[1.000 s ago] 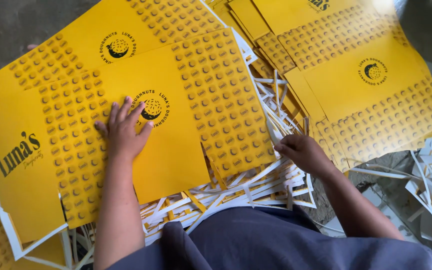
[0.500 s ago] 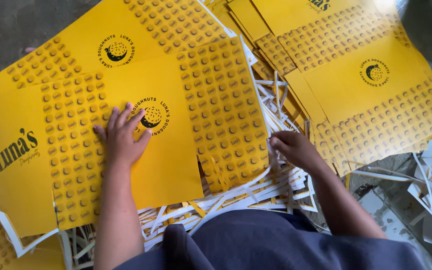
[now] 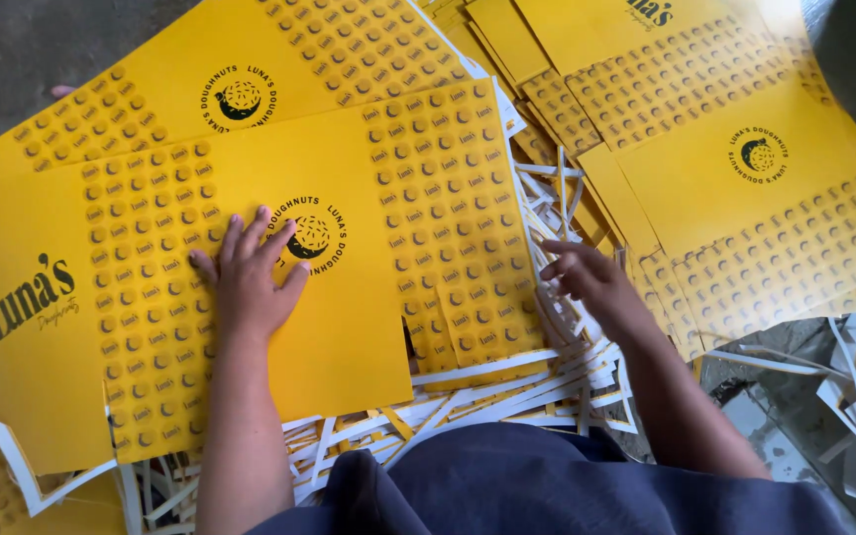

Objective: Peel off waste strips from die-cut cardboard sheets and stack the finished sheets

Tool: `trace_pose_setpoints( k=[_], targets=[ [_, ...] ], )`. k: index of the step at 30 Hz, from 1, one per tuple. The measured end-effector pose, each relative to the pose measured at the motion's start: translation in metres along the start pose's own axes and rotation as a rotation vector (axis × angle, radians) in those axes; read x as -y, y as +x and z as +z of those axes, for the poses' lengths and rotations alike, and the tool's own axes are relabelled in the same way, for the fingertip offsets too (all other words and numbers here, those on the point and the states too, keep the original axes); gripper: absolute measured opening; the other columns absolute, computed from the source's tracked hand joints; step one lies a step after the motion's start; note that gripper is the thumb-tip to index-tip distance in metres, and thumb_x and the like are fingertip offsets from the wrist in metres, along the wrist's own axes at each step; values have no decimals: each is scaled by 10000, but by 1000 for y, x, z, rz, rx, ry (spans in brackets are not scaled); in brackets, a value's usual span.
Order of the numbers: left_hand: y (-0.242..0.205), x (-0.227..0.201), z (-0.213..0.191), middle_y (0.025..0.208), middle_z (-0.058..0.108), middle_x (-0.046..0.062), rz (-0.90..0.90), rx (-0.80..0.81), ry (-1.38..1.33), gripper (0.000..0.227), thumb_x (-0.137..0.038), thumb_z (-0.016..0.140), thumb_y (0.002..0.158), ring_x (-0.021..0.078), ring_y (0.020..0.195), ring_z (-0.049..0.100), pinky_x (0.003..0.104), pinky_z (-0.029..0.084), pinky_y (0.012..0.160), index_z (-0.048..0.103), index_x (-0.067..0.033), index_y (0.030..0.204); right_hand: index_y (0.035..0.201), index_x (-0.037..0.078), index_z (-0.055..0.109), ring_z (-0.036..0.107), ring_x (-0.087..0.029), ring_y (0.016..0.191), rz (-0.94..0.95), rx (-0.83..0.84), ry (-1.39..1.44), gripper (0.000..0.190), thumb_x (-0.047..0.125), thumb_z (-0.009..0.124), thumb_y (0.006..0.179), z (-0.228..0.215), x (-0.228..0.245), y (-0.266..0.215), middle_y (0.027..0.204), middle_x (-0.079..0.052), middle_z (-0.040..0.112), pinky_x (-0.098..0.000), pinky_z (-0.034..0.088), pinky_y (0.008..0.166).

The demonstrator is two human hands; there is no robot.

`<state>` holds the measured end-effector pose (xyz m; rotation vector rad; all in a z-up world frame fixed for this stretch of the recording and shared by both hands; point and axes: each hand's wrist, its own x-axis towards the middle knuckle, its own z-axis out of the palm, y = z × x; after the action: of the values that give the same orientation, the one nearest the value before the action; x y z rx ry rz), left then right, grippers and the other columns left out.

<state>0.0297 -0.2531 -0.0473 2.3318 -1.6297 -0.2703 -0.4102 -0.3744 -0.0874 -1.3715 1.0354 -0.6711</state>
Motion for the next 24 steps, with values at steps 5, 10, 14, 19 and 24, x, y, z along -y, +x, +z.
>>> trace_pose_setpoints(
  k=[5,10,14,19,24],
  targets=[
    [1,7,6,1671,375,62,4,-20,-8,521,-475,591,954,365,1579,194,676,-116,1169,574,-349,1459,1147,128,756,609,-168,694,63,-162,-265,293,380,659,1034,36,-8,6,732,-58,697,-336,462,702],
    [0,4,4,1667,377,64,10,-21,-28,521,-466,598,953,366,1573,200,683,-112,1168,578,-340,1458,986,167,748,643,-219,716,92,-251,-327,298,425,622,1064,44,-14,4,758,-72,726,-388,492,747],
    [1,12,12,1666,384,43,14,-23,-3,517,-485,599,943,351,1576,209,668,-128,1173,580,-371,1446,998,159,713,671,-394,766,35,-187,-544,253,396,635,1040,45,-9,-1,762,-149,712,-480,519,735],
    [-1,19,18,1664,391,31,34,-36,8,523,-478,607,939,342,1576,220,651,-151,1172,580,-380,1452,1040,155,672,674,-507,851,-17,-166,-777,183,334,644,1019,23,-26,5,794,-227,696,-576,527,765],
    [0,23,22,1670,389,35,58,-50,17,557,-472,620,927,345,1578,225,658,-162,1169,565,-377,1473,968,108,717,711,-468,783,-24,-73,-531,301,381,611,1040,15,-5,6,762,-204,733,-547,532,744]
  ],
)
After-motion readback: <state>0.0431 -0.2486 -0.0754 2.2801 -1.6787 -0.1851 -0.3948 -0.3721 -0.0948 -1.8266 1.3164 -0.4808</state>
